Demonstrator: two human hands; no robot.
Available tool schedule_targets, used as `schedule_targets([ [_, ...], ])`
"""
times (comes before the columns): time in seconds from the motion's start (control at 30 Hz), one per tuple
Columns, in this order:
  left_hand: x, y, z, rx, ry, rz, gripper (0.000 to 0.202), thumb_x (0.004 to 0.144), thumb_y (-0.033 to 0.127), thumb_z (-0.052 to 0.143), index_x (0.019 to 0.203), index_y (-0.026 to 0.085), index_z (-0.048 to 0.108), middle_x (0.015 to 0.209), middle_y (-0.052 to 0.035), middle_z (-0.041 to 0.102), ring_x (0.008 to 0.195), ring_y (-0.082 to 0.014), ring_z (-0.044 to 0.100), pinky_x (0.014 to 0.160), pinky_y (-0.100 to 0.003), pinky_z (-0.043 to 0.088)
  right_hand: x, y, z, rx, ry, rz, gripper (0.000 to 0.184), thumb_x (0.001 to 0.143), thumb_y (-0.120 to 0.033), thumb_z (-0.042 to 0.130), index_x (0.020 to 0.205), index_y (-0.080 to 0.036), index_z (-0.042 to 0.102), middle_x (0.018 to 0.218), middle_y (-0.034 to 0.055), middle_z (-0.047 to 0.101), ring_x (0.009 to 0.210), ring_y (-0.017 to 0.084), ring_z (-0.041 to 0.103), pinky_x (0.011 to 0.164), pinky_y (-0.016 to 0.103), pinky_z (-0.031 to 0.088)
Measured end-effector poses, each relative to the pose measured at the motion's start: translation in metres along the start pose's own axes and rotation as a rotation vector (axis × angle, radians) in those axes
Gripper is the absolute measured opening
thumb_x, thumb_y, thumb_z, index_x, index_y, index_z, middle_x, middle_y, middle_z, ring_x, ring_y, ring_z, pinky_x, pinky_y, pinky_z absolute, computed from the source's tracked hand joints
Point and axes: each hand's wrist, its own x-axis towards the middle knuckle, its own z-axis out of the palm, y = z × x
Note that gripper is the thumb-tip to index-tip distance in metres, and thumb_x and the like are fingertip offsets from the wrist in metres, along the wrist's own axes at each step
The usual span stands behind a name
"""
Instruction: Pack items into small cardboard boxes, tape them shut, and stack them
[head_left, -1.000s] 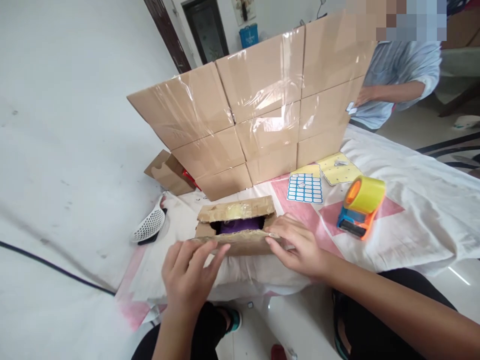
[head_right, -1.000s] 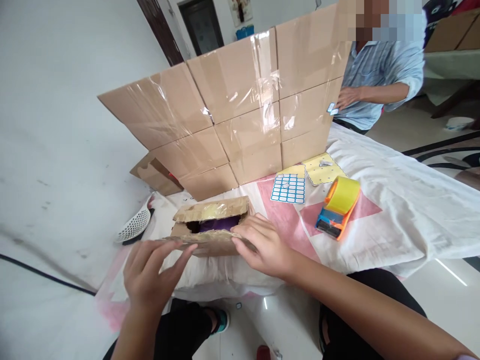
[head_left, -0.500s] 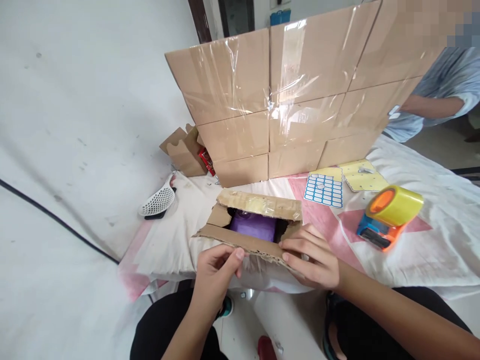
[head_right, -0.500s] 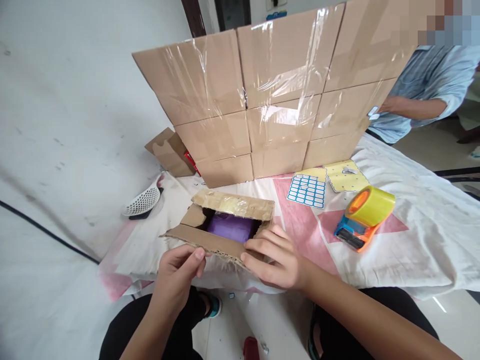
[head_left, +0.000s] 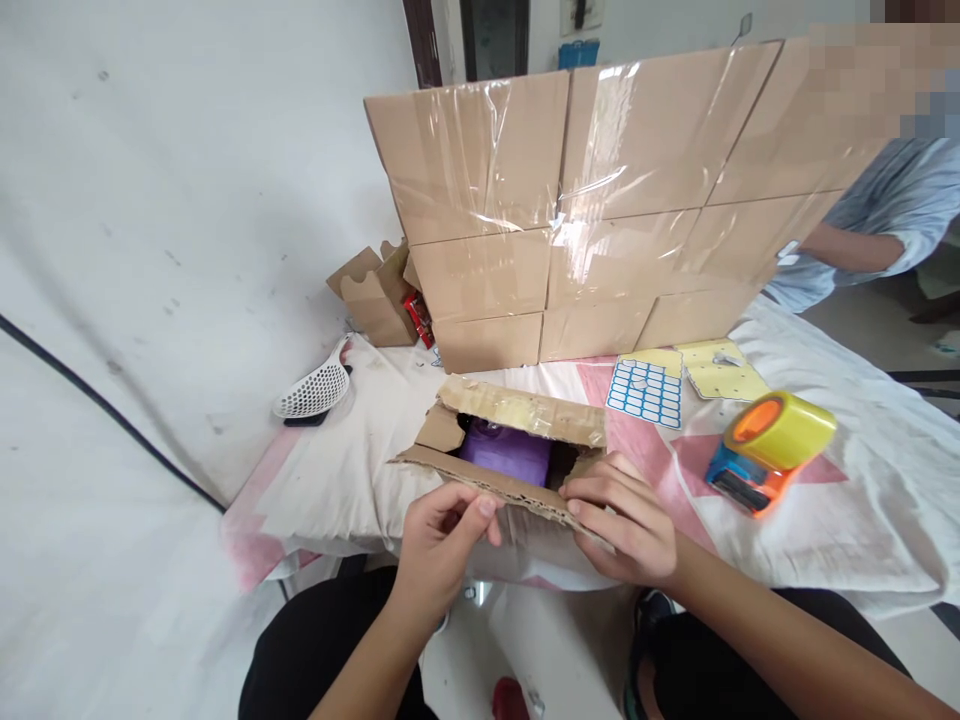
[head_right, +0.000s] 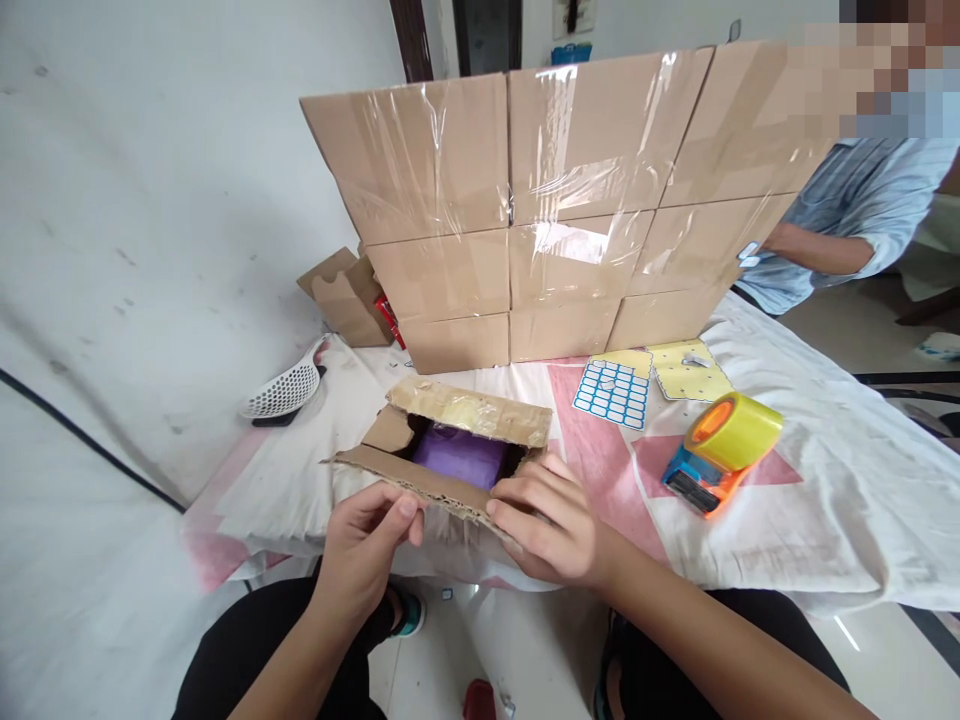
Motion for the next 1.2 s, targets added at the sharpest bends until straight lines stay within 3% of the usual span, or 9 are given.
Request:
schedule_targets([
  [0.17,-0.003,0.003,0.003,0.031,-0.009,0.102,0.035,0.092,0.047,0.065,0.069,0.021,0.07,0.057,-0.0006,0.066,0.056,-0.0135,0.06,0.057,-0.024,0.047,0.02,-0.012,-0.012,0.162,-0.082,0.144,0.027,0.094,-0.029,0.054,0.119,-0.02,0.06,0.087,0.0088,0.069,0.075,0.022,0.065,0.064,0.037,0.05],
  [0.23,-0.003,0.006,0.005,0.03,-0.03,0.137,0.034,0.093,0.042,0.064,0.065,0.021,0.067,0.058,0.0003,0.066,0.056,-0.0121,0.06,0.057,-0.022,0.046,0.04,-0.022,-0.023,0.254,-0.193,0.311,0.025,0.095,-0.037,0.053,0.11,-0.019,0.063,0.086,0.0074,0.067,0.074,0.021,0.064,0.063,0.035,0.05],
  [0.33,-0.003,0.011,0.009,0.054,-0.062,0.178,0.032,0.092,0.034,0.065,0.063,0.021,0.065,0.06,0.0012,0.067,0.058,-0.0115,0.061,0.058,-0.021,0.046,0.077,-0.038,-0.04,0.251,-0.423,0.547,0.015,0.093,-0.032,0.06,0.1,-0.021,0.067,0.086,0.0038,0.068,0.075,0.017,0.063,0.064,0.03,0.048],
  [0.43,0.0,0.017,0.015,0.07,-0.093,0.235,0.027,0.091,0.028,0.064,0.065,0.021,0.066,0.06,0.0017,0.066,0.057,-0.0116,0.06,0.056,-0.022,0.044,0.102,-0.05,-0.046,0.101,-0.582,0.619,0.006,0.091,-0.026,0.066,0.088,-0.022,0.068,0.081,0.0012,0.068,0.075,0.016,0.062,0.065,0.028,0.045],
  [0.6,0.005,0.024,0.022,0.07,-0.132,0.294,0.03,0.093,0.026,0.06,0.064,0.019,0.057,0.057,0.0039,0.054,0.055,-0.0094,0.048,0.054,-0.022,0.037,0.105,-0.061,-0.041,-0.073,-0.58,0.634,0.017,0.096,-0.019,0.057,0.08,-0.02,0.063,0.079,0.0016,0.065,0.073,0.016,0.06,0.064,0.029,0.039],
  [0.8,0.007,0.022,0.03,-0.041,-0.14,0.307,0.032,0.093,0.025,0.058,0.063,0.019,0.047,0.057,0.0057,0.04,0.055,-0.0087,0.035,0.053,-0.023,0.029,0.097,-0.073,-0.033,-0.11,-0.544,0.727,0.026,0.1,-0.021,0.047,0.074,-0.02,0.05,0.07,-0.0004,0.057,0.061,0.013,0.05,0.057,0.028,0.029],
  [0.97,0.012,0.008,0.034,-0.145,-0.118,0.307,0.031,0.091,0.025,0.059,0.063,0.019,0.047,0.058,0.0057,0.041,0.056,-0.009,0.036,0.054,-0.023,0.029,0.1,-0.077,-0.03,-0.087,-0.525,0.823,0.029,0.1,-0.019,0.045,0.071,-0.02,0.041,0.066,-0.0019,0.052,0.058,0.011,0.044,0.056,0.028,0.025],
  [1.2,0.02,-0.015,0.029,-0.256,-0.18,0.271,0.032,0.088,0.031,0.065,0.063,0.019,0.049,0.059,0.0052,0.039,0.058,-0.0108,0.033,0.057,-0.027,0.027,0.095,-0.072,-0.035,0.006,-0.55,0.841,0.03,0.101,-0.022,0.043,0.072,-0.019,0.042,0.067,-0.0034,0.051,0.06,0.01,0.045,0.056,0.027,0.026],
])
